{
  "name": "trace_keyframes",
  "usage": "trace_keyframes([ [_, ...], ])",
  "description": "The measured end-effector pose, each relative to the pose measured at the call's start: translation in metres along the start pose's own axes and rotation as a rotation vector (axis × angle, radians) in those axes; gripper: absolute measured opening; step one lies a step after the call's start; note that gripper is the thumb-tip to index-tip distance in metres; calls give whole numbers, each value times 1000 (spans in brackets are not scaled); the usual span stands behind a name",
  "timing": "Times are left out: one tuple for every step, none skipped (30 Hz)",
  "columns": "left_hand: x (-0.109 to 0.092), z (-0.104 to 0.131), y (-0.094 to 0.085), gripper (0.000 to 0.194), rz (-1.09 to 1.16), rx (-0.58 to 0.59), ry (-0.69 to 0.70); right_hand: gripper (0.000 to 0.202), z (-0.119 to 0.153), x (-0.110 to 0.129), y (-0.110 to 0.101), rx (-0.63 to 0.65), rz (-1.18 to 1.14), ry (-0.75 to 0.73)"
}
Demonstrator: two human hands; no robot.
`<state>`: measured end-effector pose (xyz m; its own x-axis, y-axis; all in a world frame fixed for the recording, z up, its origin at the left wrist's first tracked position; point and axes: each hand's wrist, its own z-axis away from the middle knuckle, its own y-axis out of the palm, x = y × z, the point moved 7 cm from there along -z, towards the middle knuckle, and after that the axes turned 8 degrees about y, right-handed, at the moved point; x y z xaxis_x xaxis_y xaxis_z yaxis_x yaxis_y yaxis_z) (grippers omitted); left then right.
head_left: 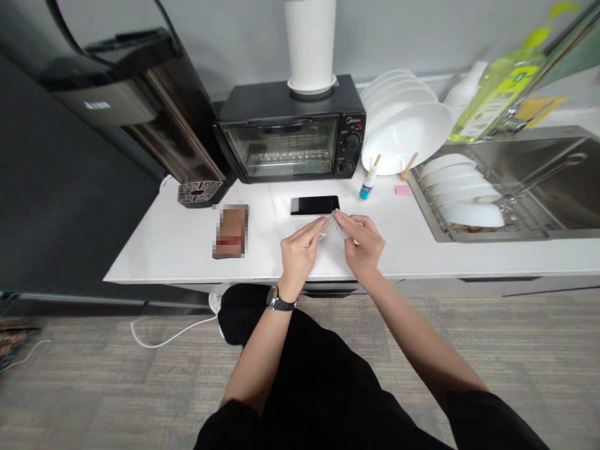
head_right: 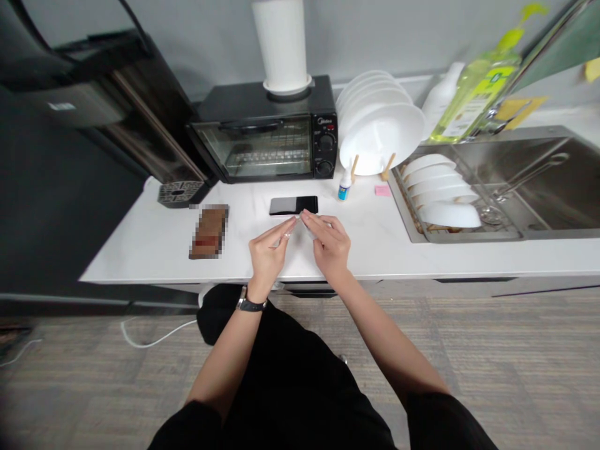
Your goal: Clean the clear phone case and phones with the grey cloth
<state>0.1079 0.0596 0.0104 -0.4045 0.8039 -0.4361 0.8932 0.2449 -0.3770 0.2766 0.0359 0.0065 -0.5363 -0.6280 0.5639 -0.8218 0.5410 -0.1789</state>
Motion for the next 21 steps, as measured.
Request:
trace_keyframes([
  [0, 0, 1, 40, 1, 3, 0, 68, 2, -4, 1, -18, -33, 106],
  [0, -1, 1, 40, 3, 7, 2, 64, 5, -8, 3, -43, -70, 218],
  [-1, -1, 2, 40, 5, 10, 5, 61, 10, -11, 5, -75, -106, 325],
  [-2, -2, 3, 41, 7, 13, 10, 59, 14, -12, 7, -109, -136, 413],
  [-2, -2, 4, 41, 9, 15, 14, 58, 18, -10, 9, -140, -151, 465],
  [-3, -2, 4, 41, 9, 21, 17, 59, 22, -6, 11, -164, -153, 478],
  [-4, -2, 5, 42, 6, 28, 19, 60, 24, 0, 13, -181, -145, 463],
  [-4, -2, 6, 43, 0, 37, 19, 62, 26, 7, 14, -187, -132, 433],
  [-5, -1, 6, 44, -7, 44, 16, 65, 27, 13, 15, -186, -119, 395],
  [-4, -1, 7, 44, -15, 51, 12, 68, 28, 19, 16, -177, -110, 355],
  [-4, -1, 6, 44, -22, 54, 6, 72, 28, 24, 16, -163, -105, 314],
  [-3, -1, 6, 44, -27, 52, 0, 76, 28, 27, 16, -142, -102, 267],
  [-2, -1, 4, 44, -27, 49, -7, 79, 27, 31, 16, -116, -97, 207],
  [-1, 0, 3, 44, -25, 50, -12, 81, 27, 34, 15, -85, -91, 137],
  [0, 0, 2, 45, -19, 53, -15, 81, 26, 36, 16, -52, -87, 62],
  [1, -1, 1, 45, -11, 59, -14, 78, 25, 38, 16, -18, -82, -13],
  [2, -1, 0, 46, -1, 65, -12, 74, 25, 38, 16, 14, -77, -83],
  [2, -1, -2, 46, 10, 71, -8, 69, 25, 38, 17, 42, -69, -144],
  [2, -1, -2, 46, 20, 75, -3, 65, 25, 38, 18, 63, -60, -193],
  [3, -1, -3, 46, 29, 77, 1, 62, 25, 37, 18, 76, -49, -233],
  [3, -1, -4, 46, 38, 78, 3, 61, 25, 37, 18, 80, -37, -263],
])
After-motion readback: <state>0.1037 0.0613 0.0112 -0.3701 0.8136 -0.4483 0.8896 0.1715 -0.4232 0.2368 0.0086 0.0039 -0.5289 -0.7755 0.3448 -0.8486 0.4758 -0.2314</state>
